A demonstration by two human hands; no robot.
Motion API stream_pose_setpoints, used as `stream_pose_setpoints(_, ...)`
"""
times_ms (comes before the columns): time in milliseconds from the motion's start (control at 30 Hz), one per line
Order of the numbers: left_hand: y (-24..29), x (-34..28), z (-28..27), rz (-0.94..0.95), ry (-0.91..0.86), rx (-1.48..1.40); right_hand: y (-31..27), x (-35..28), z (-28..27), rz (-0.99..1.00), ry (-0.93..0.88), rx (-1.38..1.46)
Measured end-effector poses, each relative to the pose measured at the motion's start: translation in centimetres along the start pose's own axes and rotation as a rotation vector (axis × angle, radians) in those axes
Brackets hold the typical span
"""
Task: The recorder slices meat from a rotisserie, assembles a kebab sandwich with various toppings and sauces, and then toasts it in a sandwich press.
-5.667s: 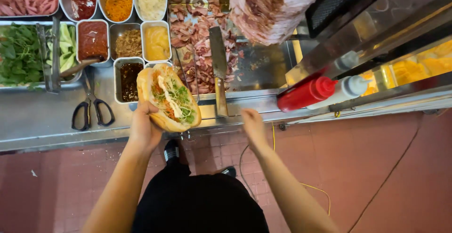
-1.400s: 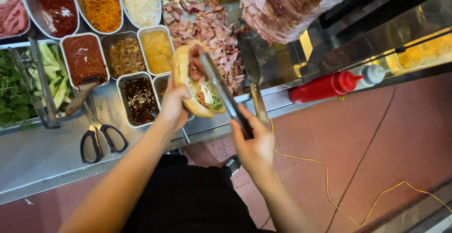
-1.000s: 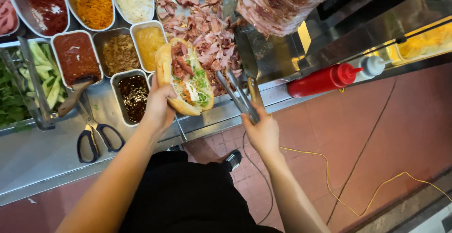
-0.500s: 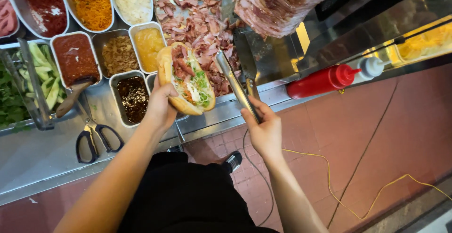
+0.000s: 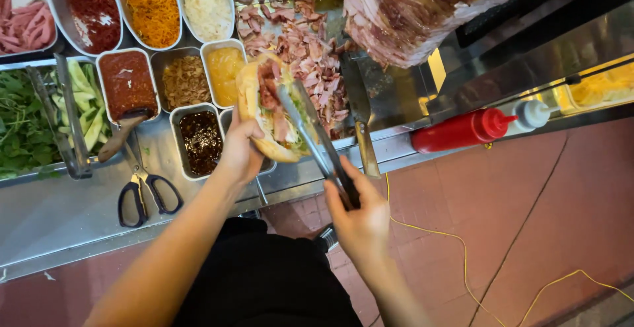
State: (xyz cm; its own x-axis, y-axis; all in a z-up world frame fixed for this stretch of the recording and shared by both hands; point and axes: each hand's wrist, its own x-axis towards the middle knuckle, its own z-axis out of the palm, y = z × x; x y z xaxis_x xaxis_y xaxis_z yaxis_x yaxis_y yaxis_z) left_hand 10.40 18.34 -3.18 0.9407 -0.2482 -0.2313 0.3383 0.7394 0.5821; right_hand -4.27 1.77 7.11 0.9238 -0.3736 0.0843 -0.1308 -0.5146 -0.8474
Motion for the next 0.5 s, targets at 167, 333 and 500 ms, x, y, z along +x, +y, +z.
stream_pose_setpoints(167,-0.9,-1.1,0.4,-0.012,-0.009,0.080,0.3,2.1,1.4,0.049,0.005,-0.020)
stream_pose_setpoints(333,0.1,-1.4,0.7,-0.035,0.011,0.091,-0.8,1.9,1.8,0.050,-0.038,-0.091)
stream_pose_setpoints(500,0.9,-1.8,0.5,-0.098,-0.001,0.051,0.2,2.0,2.7,0.043,-0.063,-0.087)
